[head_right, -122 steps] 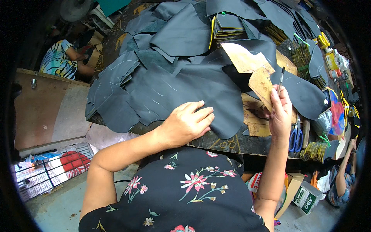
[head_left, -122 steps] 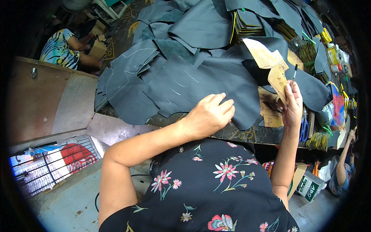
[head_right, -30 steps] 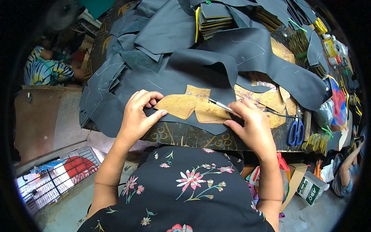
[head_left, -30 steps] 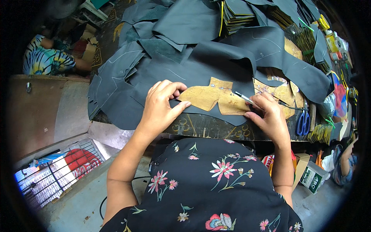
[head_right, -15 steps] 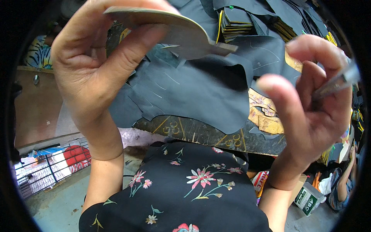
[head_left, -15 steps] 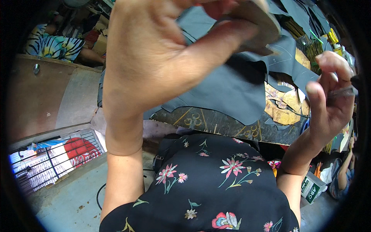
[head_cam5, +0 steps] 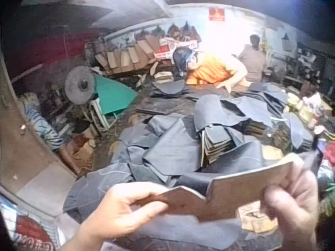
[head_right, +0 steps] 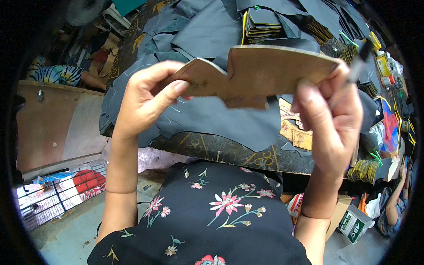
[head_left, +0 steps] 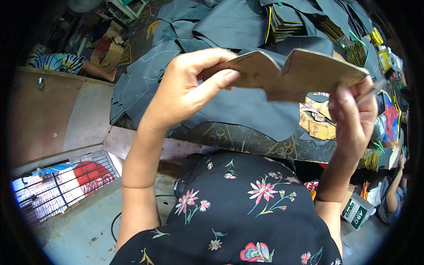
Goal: The person places a cardboard template on a dark fabric sheet, traces its outline with a white marker, then removes the template and sets the marked fabric aside. This sequence is repeated multiple times across the worktable.
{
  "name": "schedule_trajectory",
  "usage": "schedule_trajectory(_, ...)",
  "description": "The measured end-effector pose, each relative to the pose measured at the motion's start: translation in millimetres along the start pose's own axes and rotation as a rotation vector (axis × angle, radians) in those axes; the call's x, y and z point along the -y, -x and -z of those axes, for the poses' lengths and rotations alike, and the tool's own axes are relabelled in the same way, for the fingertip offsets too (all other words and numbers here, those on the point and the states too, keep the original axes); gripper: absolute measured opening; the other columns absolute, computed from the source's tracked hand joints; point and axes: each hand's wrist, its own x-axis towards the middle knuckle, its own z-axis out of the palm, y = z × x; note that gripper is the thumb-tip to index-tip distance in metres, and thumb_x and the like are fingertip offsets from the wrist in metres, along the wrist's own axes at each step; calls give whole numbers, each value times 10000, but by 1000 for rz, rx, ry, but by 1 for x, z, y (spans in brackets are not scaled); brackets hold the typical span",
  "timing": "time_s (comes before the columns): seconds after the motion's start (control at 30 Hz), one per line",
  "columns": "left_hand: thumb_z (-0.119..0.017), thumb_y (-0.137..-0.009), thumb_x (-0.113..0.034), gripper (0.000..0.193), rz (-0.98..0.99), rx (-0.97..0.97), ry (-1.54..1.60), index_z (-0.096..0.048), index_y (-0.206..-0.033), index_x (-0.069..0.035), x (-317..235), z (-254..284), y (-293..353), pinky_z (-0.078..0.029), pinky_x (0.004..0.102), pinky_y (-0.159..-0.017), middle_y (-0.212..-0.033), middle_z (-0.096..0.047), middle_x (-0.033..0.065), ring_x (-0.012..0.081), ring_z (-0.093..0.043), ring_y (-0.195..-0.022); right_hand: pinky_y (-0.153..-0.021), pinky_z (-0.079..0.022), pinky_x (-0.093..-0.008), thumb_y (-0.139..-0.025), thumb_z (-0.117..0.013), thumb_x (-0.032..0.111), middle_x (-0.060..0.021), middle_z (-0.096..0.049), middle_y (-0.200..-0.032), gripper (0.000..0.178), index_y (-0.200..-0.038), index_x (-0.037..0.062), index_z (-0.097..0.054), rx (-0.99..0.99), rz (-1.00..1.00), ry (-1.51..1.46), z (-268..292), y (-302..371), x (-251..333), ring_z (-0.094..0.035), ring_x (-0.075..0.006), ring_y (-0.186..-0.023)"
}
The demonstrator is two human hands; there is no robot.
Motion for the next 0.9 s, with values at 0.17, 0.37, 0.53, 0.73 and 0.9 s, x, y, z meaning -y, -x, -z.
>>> schedule_trajectory(0.17, -736, -978, -122, 204, 64, -91, 47, -715, -1120, 23, 23, -7, 14, -528, 238, -708, -907, -717, 16, 62, -633, -772, -764, -478, -226, -1008, -649, 49, -31, -667, -960, 301, -1287, -59, -610, 115, -203, 269, 1, 9, -20, -588, -72, -807)
schedule_trajectory(0.37, -690, -1009, -79, 203, -88, -151, 47, -687, -1195, 2, 29, 12, 8, -538, 236, -745, -1031, -707, 5, 58, -632, -868, -544, -362, -153, -1049, -569, 127, -36, -701, -998, 321, -1322, -25, -643, 141, -208, -5, 15, -3, -23, -473, 4, -639)
schedule_trajectory(0.53, -663, -1039, -185, 234, 66, -344, -51, -667, -1219, -35, 31, 46, 22, -505, 200, -644, -985, -704, -2, 45, -634, -752, -934, -534, -318, -981, -544, 26, -105, -754, -1027, 370, -1331, -2, -662, 576, -273, 501, 20, -14, -67, -702, -161, -975)
schedule_trajectory(0.73, -628, -1053, -179, 221, 192, -342, -37, -652, -1214, -29, 56, 49, 36, -518, 203, -646, -987, -686, 12, 56, -639, -716, -656, -456, -219, -1036, -512, 70, -42, -739, -1095, 412, -1435, -1, -588, 347, -443, 370, 37, -34, -104, -558, -38, -716)
schedule_trajectory(0.9, -607, -1058, -181, 239, 199, -423, -115, -655, -1230, -22, 61, 54, 35, -508, 197, -647, -1002, -692, 12, 51, -631, -711, -624, -415, -195, -1040, -521, 62, -26, -732, -1079, 400, -1427, -11, -587, 386, -480, 398, 43, -44, -106, -506, -13, -688)
